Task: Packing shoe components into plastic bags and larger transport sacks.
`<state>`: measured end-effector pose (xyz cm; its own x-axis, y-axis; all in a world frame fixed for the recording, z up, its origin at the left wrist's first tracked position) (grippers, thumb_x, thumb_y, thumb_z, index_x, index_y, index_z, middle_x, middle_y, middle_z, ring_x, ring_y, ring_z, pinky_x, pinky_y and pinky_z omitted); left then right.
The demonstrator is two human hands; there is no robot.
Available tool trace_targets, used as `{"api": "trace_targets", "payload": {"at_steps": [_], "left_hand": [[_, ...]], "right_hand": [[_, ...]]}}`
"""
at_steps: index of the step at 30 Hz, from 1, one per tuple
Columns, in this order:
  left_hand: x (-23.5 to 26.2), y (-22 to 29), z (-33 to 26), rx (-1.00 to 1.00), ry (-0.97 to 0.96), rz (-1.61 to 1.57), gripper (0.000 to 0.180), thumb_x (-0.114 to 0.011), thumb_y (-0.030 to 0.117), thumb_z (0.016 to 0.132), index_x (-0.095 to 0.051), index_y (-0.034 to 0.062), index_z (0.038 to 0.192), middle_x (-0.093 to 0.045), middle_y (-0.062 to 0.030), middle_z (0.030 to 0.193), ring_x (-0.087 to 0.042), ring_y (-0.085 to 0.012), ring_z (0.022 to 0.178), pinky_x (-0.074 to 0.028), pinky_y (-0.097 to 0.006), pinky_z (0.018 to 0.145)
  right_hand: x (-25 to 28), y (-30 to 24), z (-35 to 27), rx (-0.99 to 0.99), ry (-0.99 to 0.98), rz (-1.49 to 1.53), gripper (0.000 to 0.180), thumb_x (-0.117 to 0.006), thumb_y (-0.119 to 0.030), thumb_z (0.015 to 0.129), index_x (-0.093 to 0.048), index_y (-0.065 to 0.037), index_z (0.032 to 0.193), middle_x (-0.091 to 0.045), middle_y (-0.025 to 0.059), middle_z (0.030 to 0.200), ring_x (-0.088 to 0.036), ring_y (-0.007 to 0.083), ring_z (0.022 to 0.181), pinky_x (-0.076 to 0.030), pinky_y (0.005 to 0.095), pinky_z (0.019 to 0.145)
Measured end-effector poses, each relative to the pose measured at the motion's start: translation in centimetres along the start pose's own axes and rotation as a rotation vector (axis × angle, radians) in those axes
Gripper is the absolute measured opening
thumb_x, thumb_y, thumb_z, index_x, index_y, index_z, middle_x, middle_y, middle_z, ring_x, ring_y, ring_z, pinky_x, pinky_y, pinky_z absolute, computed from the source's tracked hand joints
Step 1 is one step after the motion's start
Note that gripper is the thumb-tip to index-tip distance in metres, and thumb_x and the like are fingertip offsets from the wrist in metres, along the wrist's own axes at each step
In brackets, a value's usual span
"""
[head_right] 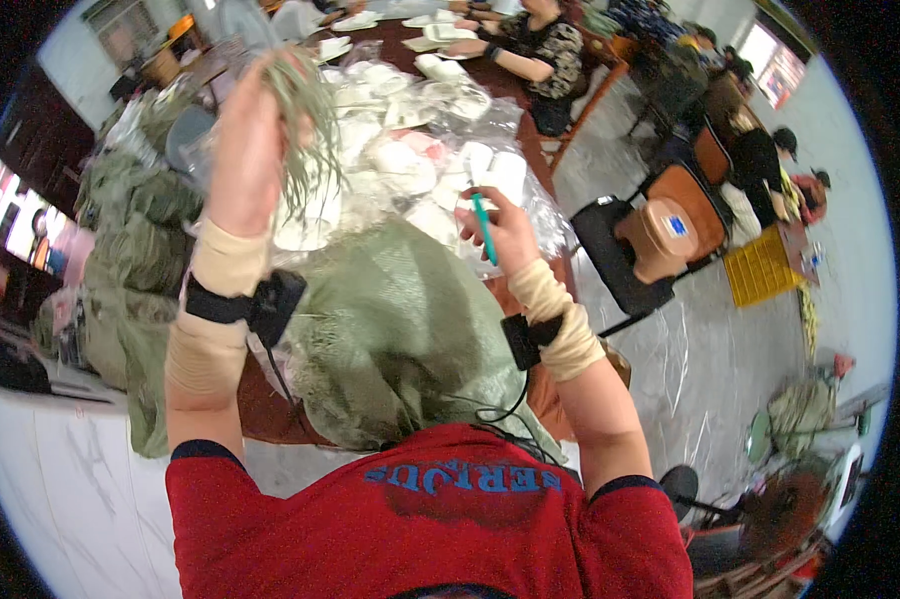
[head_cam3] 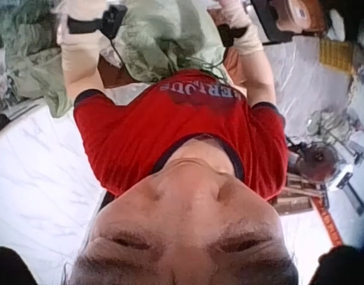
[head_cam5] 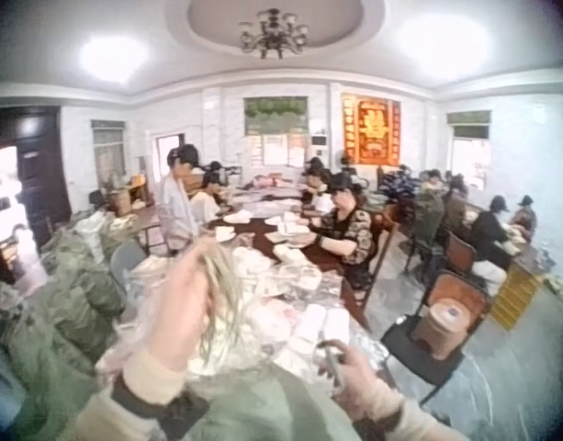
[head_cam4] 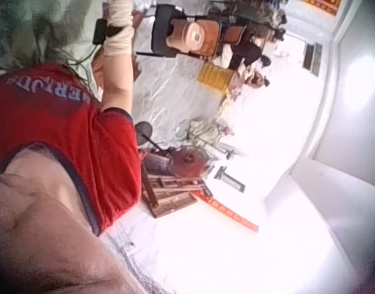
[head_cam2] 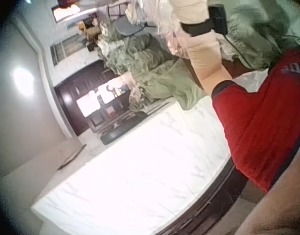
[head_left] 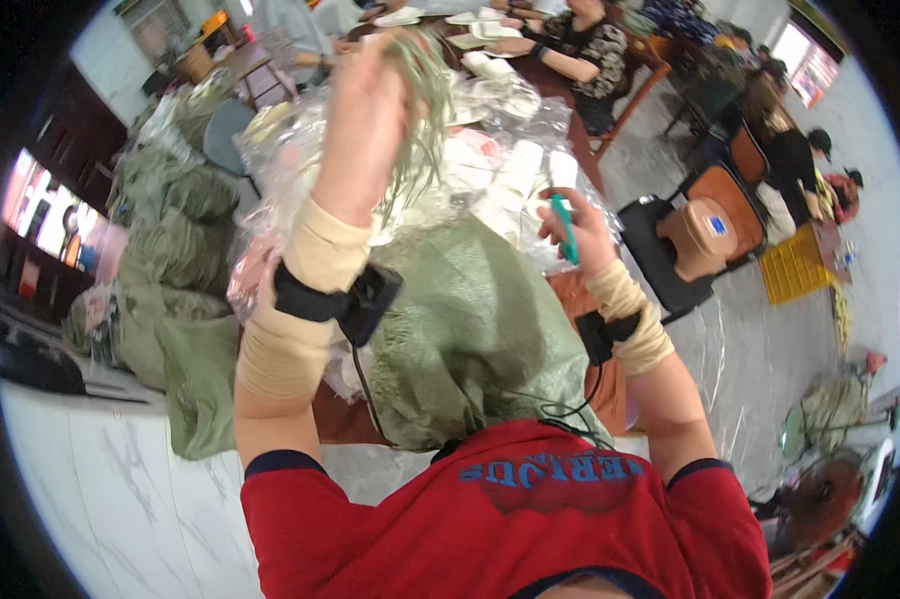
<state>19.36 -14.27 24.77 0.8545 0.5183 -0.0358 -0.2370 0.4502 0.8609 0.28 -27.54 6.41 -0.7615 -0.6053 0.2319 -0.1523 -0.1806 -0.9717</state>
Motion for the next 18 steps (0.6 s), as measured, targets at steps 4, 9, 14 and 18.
{"api": "trace_targets", "payload": {"at_steps": [4,9,14,18], "left_hand": [[-10.8,-6.8,-3.4,0.05,-0.31,-0.06,0.025,-0.034,0.008,0.094,-0.055,0.004,0.106,-0.055,0.0035,0.081,-0.045,-0.0021,0.063,-0.036,-0.017,0.053],[-26.8,-13.7,-9.4,0.36,-0.612,-0.132,0.026,-0.033,0.004,0.092,-0.056,0.0035,0.104,-0.053,0.004,0.081,-0.044,-0.0016,0.062,-0.035,-0.017,0.053],[-43.8,-19.4,-17.5,0.773,-0.821,-0.272,0.021,-0.033,0.005,0.093,-0.051,0.0099,0.102,-0.042,0.0056,0.07,-0.036,-0.0025,0.054,-0.027,-0.018,0.045],[-53.4,-25.9,-26.7,0.866,-0.943,-0.202,0.015,-0.033,0.006,0.093,-0.048,0.0097,0.091,-0.04,0.0058,0.068,-0.034,-0.0036,0.051,-0.026,-0.019,0.043]], "right_hand": [[9.0,2.8,-5.9,0.077,0.227,0.371,0.038,-0.067,-0.021,0.086,-0.054,-0.01,0.119,-0.062,0.0008,0.076,-0.054,0.0063,0.063,-0.043,0.0205,0.05],[21.8,10.3,-18.4,-0.041,0.635,0.239,0.044,-0.065,-0.023,0.086,-0.05,-0.01,0.125,-0.06,0.0024,0.084,-0.053,0.0067,0.069,-0.043,0.0212,0.058],[26.4,23.7,-38.6,-0.401,1.024,0.202,0.049,-0.066,-0.02,0.087,-0.046,-0.008,0.13,-0.059,0.0017,0.09,-0.054,0.0084,0.078,-0.044,0.0232,0.067],[20.5,32.1,-54.4,-0.809,1.252,0.214,0.049,-0.069,-0.021,0.083,-0.049,-0.014,0.128,-0.059,0.0007,0.078,-0.05,0.0059,0.069,-0.039,0.0222,0.055]]}}
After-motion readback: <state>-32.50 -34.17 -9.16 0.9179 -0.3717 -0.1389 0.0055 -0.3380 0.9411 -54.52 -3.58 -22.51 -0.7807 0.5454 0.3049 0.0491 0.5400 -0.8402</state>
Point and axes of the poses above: each hand's wrist, its own z-axis towards the middle knuckle, its own x-axis out of the back of the hand, y = z × x, the point moved 6 cm from there along z, towards the middle knuckle
